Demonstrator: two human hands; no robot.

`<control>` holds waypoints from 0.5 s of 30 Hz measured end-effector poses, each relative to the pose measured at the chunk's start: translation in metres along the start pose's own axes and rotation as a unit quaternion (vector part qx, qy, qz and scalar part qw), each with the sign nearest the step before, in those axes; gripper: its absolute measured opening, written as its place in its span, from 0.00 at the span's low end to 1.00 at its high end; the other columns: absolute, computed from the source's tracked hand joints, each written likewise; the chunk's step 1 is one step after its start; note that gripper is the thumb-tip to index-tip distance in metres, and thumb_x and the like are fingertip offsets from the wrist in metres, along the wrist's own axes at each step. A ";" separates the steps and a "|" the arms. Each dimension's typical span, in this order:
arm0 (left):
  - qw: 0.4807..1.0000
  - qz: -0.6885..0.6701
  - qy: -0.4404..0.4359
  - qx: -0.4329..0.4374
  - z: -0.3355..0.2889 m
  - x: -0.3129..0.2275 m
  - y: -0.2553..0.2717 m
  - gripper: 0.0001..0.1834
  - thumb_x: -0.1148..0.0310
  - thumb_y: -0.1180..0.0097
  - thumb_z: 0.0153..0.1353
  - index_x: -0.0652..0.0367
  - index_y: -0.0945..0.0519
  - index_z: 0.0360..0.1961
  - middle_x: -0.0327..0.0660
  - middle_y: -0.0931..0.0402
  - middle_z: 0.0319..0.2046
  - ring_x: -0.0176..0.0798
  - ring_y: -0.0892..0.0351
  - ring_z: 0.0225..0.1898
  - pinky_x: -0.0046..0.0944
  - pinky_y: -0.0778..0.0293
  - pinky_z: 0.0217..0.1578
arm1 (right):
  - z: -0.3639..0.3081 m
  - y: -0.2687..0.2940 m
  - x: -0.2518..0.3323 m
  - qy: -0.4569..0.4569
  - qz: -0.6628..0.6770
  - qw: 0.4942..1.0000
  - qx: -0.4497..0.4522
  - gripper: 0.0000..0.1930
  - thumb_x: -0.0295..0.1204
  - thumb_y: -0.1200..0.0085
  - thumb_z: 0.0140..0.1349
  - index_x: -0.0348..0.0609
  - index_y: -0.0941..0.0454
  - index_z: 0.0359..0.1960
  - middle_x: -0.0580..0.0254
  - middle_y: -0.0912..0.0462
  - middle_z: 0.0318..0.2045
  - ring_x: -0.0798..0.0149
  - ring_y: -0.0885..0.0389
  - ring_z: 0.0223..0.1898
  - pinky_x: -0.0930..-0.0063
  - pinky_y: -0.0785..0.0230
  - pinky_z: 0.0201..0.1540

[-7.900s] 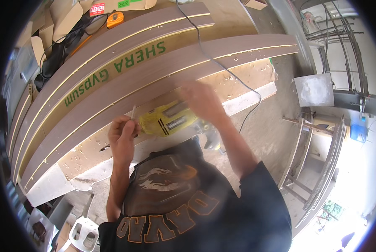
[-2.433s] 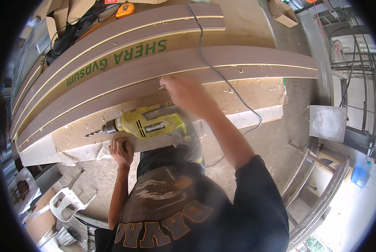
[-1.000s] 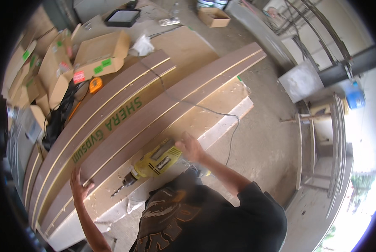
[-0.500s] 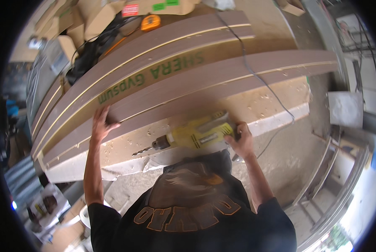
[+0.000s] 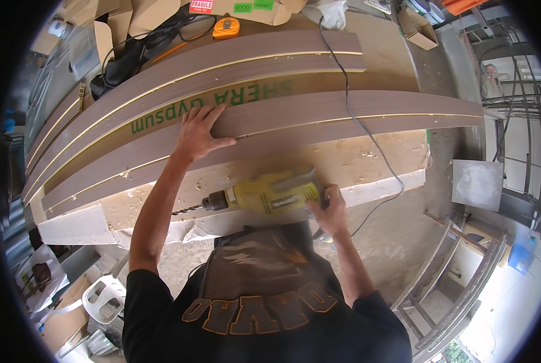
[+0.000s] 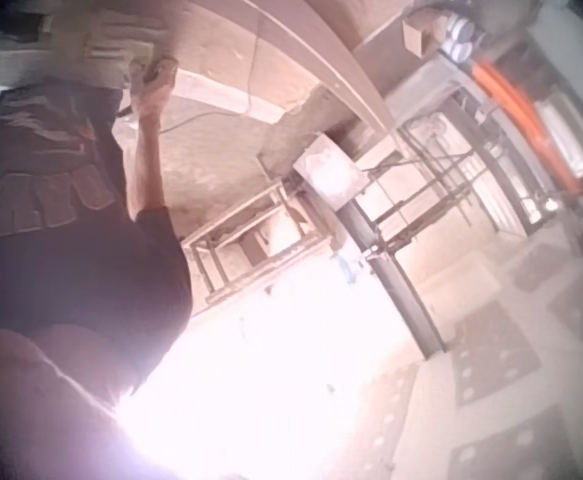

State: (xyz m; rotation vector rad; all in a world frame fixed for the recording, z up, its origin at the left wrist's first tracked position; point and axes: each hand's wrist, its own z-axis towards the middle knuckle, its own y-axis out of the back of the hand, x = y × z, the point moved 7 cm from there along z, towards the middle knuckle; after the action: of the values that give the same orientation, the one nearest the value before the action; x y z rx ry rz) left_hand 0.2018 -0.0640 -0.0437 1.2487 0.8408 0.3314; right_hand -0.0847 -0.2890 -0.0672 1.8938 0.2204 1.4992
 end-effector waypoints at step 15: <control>0.747 -0.533 0.355 0.178 -0.188 -0.123 -0.046 0.32 0.48 0.49 0.61 0.67 0.29 0.54 0.48 0.24 0.46 0.41 0.29 0.52 0.39 0.36 0.52 | 0.061 0.036 0.020 0.023 -0.131 0.991 -0.021 0.23 0.35 0.43 0.57 0.37 0.32 0.52 0.45 0.26 0.47 0.45 0.28 0.49 0.55 0.35 0.51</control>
State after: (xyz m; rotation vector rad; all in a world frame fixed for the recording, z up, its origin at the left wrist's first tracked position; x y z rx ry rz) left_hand -0.0237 -0.0270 -0.0536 0.7507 2.2105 -0.3520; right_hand -0.0336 -0.3306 -0.0349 1.7236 0.4370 1.3588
